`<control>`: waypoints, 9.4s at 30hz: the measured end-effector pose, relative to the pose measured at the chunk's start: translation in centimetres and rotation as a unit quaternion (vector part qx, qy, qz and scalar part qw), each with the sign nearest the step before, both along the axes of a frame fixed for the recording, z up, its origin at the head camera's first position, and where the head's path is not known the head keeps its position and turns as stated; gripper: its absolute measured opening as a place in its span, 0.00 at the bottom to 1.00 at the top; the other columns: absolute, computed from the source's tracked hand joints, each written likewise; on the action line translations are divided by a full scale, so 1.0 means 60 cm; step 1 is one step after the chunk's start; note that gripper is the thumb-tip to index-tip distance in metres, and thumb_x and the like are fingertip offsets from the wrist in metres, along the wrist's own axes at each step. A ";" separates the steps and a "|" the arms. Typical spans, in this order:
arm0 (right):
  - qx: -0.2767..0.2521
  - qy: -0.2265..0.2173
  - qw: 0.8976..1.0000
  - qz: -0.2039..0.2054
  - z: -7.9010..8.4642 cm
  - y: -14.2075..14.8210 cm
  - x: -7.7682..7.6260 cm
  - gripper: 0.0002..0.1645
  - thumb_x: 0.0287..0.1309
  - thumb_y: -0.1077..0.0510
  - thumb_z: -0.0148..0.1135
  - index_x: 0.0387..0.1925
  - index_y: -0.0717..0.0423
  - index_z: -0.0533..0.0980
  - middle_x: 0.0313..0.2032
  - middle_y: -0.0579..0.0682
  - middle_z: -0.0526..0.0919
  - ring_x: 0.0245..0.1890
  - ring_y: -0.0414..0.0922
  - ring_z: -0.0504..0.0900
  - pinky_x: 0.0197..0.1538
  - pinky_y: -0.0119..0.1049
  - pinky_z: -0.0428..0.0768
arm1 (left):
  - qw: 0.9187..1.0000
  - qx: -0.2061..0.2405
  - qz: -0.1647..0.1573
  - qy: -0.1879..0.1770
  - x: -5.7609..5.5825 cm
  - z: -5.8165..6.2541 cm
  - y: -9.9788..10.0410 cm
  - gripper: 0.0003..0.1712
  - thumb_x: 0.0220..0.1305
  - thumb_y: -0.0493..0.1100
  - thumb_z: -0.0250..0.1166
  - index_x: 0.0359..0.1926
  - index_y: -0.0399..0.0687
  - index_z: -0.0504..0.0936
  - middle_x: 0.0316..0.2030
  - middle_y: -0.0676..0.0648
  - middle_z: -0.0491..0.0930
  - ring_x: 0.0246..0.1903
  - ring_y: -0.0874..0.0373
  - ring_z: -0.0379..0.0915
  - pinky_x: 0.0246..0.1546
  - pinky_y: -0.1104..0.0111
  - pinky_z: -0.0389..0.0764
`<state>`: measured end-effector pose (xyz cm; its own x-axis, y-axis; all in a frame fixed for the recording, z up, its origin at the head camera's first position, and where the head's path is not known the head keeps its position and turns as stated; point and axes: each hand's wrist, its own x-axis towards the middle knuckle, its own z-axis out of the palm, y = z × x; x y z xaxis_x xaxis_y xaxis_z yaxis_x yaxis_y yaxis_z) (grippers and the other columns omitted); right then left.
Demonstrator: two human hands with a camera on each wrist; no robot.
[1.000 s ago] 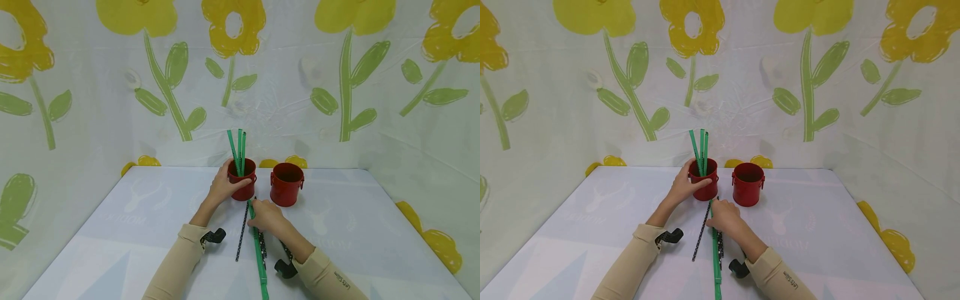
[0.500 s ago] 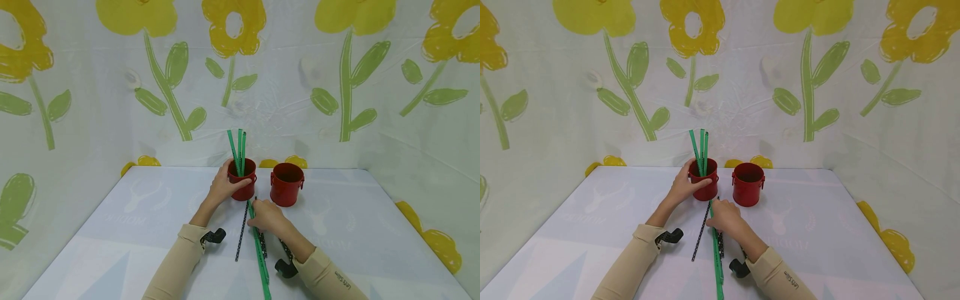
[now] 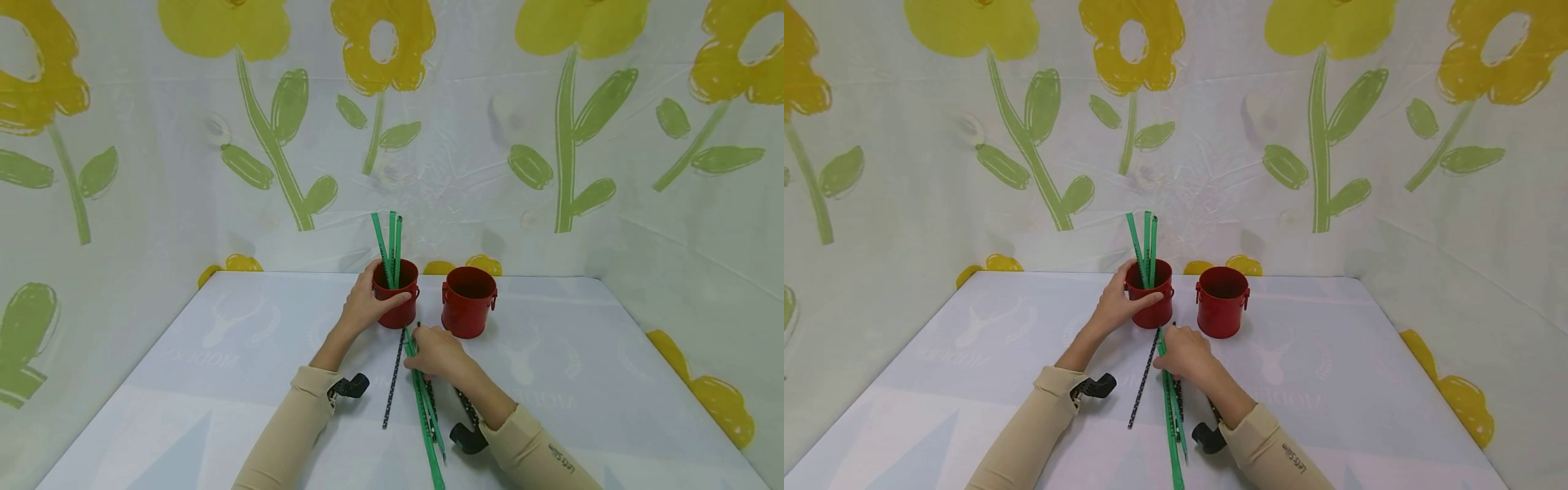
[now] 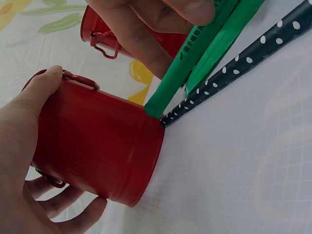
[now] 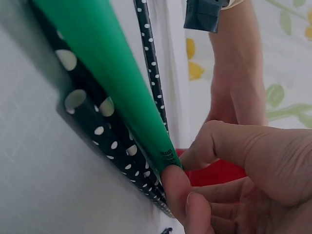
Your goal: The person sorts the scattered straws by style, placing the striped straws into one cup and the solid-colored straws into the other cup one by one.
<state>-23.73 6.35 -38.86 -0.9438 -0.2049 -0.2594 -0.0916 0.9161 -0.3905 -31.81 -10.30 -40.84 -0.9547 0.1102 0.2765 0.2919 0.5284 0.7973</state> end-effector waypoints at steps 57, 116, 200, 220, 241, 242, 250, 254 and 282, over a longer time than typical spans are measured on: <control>-0.127 0.073 0.988 -0.047 0.040 0.051 -0.027 0.33 0.53 0.52 0.69 0.60 0.61 0.75 0.37 0.58 0.88 0.17 0.42 0.82 0.30 0.32 0.85 | 1.000 0.001 -0.005 0.006 0.001 0.000 0.000 0.53 0.52 0.65 0.71 0.74 0.63 0.53 0.64 0.48 0.69 0.64 0.50 0.66 0.58 0.48 0.78; -0.389 0.362 0.847 -0.016 0.072 0.077 -0.042 0.11 0.66 0.52 0.60 0.44 0.55 0.77 0.34 0.55 0.88 0.23 0.41 0.85 0.26 0.31 0.83 | 1.000 0.007 -0.009 0.024 -0.003 -0.004 0.000 0.51 0.53 0.64 0.71 0.72 0.63 0.56 0.62 0.49 0.71 0.62 0.52 0.68 0.55 0.51 0.80; -0.327 0.247 0.912 0.024 0.069 0.053 -0.094 0.21 0.68 0.50 0.58 0.57 0.55 0.76 0.47 0.55 0.86 0.25 0.43 0.87 0.28 0.33 0.85 | 1.000 0.000 0.005 0.007 -0.001 -0.001 0.001 0.53 0.51 0.66 0.71 0.73 0.65 0.54 0.64 0.48 0.68 0.64 0.50 0.67 0.56 0.48 0.79; -0.290 0.208 0.934 0.032 0.055 0.062 -0.053 0.18 0.65 0.47 0.61 0.52 0.50 0.78 0.48 0.52 0.86 0.25 0.39 0.86 0.29 0.31 0.84 | 1.000 0.001 -0.002 0.008 -0.002 -0.002 0.000 0.51 0.52 0.64 0.71 0.73 0.66 0.55 0.64 0.50 0.68 0.64 0.51 0.66 0.58 0.49 0.79; -0.172 0.095 0.980 0.035 0.055 0.044 -0.024 0.19 0.60 0.46 0.66 0.51 0.48 0.81 0.42 0.51 0.88 0.28 0.46 0.87 0.39 0.37 0.87 | 1.000 -0.002 0.000 0.015 -0.001 0.000 0.000 0.52 0.52 0.65 0.71 0.73 0.64 0.54 0.65 0.48 0.69 0.64 0.50 0.67 0.60 0.47 0.76; -0.165 0.085 0.982 0.038 0.053 0.043 -0.023 0.19 0.59 0.46 0.66 0.51 0.48 0.81 0.41 0.50 0.88 0.28 0.45 0.87 0.38 0.37 0.87 | 1.000 -0.001 0.000 0.013 -0.001 0.000 0.000 0.52 0.52 0.65 0.71 0.73 0.64 0.54 0.65 0.48 0.68 0.64 0.50 0.66 0.60 0.47 0.76; -0.107 0.009 0.993 0.048 0.042 0.034 -0.019 0.19 0.58 0.47 0.68 0.48 0.51 0.83 0.30 0.50 0.87 0.24 0.45 0.85 0.35 0.35 0.85 | 1.000 -0.005 0.006 0.003 -0.003 -0.003 0.000 0.54 0.52 0.67 0.70 0.74 0.65 0.53 0.65 0.48 0.68 0.64 0.51 0.66 0.61 0.47 0.75; -0.077 -0.014 0.996 0.041 0.035 0.031 -0.016 0.18 0.56 0.47 0.70 0.46 0.51 0.84 0.25 0.49 0.85 0.22 0.45 0.84 0.32 0.33 0.84 | 1.000 -0.006 0.008 0.001 -0.003 -0.003 -0.001 0.54 0.51 0.68 0.70 0.74 0.66 0.52 0.65 0.48 0.68 0.64 0.51 0.66 0.61 0.47 0.75; -0.017 -0.028 0.999 0.009 0.009 0.009 0.004 0.13 0.49 0.48 0.76 0.28 0.52 0.84 0.19 0.49 0.81 0.18 0.43 0.82 0.25 0.28 0.80 | 1.000 -0.003 0.006 -0.002 -0.002 -0.001 0.001 0.54 0.51 0.67 0.71 0.74 0.66 0.53 0.65 0.49 0.68 0.65 0.51 0.65 0.60 0.47 0.76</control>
